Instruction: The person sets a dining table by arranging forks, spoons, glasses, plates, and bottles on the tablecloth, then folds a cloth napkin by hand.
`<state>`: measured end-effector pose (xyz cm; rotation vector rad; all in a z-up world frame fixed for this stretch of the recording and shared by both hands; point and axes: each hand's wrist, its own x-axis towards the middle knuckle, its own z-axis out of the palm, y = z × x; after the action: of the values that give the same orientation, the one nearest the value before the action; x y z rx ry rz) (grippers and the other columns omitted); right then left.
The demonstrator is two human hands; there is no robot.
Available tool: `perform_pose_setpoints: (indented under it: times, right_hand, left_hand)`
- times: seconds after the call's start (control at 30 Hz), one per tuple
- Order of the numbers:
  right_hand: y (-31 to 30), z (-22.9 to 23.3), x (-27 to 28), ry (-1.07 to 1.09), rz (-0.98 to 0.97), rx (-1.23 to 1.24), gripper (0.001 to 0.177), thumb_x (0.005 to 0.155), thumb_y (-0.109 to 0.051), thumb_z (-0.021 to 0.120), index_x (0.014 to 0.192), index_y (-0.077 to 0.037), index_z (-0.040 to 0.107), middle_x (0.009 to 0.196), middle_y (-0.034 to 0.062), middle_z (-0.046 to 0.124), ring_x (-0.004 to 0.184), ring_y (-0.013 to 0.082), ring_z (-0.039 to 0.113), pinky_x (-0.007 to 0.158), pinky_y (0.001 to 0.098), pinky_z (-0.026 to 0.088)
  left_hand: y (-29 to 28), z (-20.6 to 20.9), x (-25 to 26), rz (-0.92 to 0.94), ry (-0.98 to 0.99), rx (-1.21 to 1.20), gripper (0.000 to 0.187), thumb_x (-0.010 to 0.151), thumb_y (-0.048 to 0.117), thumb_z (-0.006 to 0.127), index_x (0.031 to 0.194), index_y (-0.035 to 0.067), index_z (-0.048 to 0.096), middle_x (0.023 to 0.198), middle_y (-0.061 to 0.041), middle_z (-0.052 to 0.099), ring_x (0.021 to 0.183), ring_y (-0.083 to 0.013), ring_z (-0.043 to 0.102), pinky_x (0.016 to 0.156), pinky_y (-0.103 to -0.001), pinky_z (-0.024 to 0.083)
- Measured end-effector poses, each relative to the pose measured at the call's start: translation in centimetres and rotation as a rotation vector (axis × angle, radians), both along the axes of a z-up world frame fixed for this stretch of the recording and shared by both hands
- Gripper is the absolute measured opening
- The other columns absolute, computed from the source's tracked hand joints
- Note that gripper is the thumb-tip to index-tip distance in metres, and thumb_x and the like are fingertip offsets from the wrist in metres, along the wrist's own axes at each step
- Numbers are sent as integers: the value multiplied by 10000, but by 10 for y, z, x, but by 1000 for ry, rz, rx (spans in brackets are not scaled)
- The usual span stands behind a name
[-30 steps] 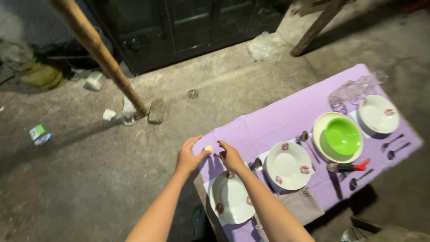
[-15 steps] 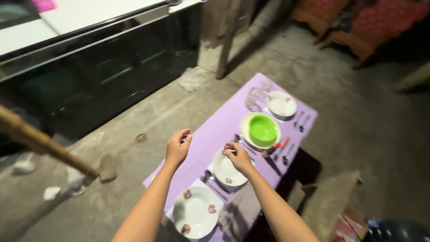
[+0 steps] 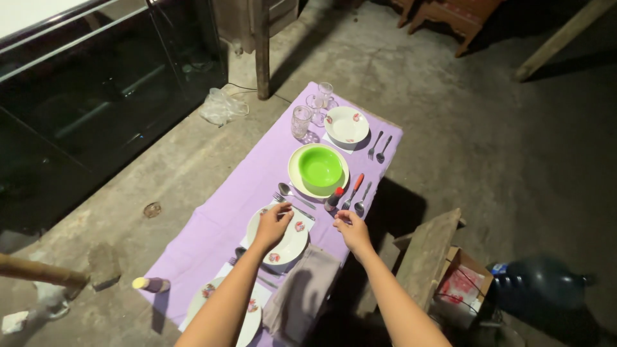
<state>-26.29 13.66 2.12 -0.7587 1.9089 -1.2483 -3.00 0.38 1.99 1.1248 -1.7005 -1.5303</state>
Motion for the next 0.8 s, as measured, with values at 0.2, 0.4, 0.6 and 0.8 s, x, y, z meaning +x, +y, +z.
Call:
perform_pose_setpoints:
  times: [0.2,0.4,0.6,0.8]
  right_hand:
    - [-26,-36,-54,163,66,12,362,899,-124,708,1238,-25,628,1143,102,722,984,179,743,807,304,570]
    - [-67,-70,-89,262,155,-113,562,845,-61,737,1372,-3,550,1272,149,661,970,225,740,827,306,590]
    - [-78,-56,-85,319,212,118,457,873,-128,734,1323,-106,660,1081,120,768,947,219,750,843,326,564]
    - [-80,-40,-82,363,233,-76,317,883,-74,673,1195,-72,734,1070,124,780,953,224,759,845,322,572]
  left_hand:
    - [13,-27,-75,11,-9,62,402,924,204,688,1284,26,657,1216,-128,740,1091,-230,729,909,-332,571]
    - [9,-48,-142,35,-30,83,469,921,191,671,1355,27,602,1292,-149,705,1127,-253,720,925,-340,560]
    - [10,-53,-177,54,-152,71,520,942,186,673,1436,74,556,1279,-192,688,1164,-299,690,978,-364,521]
    - [12,-45,-184,70,-110,29,460,936,64,597,1393,114,621,1262,-152,713,1139,-270,698,977,-356,526]
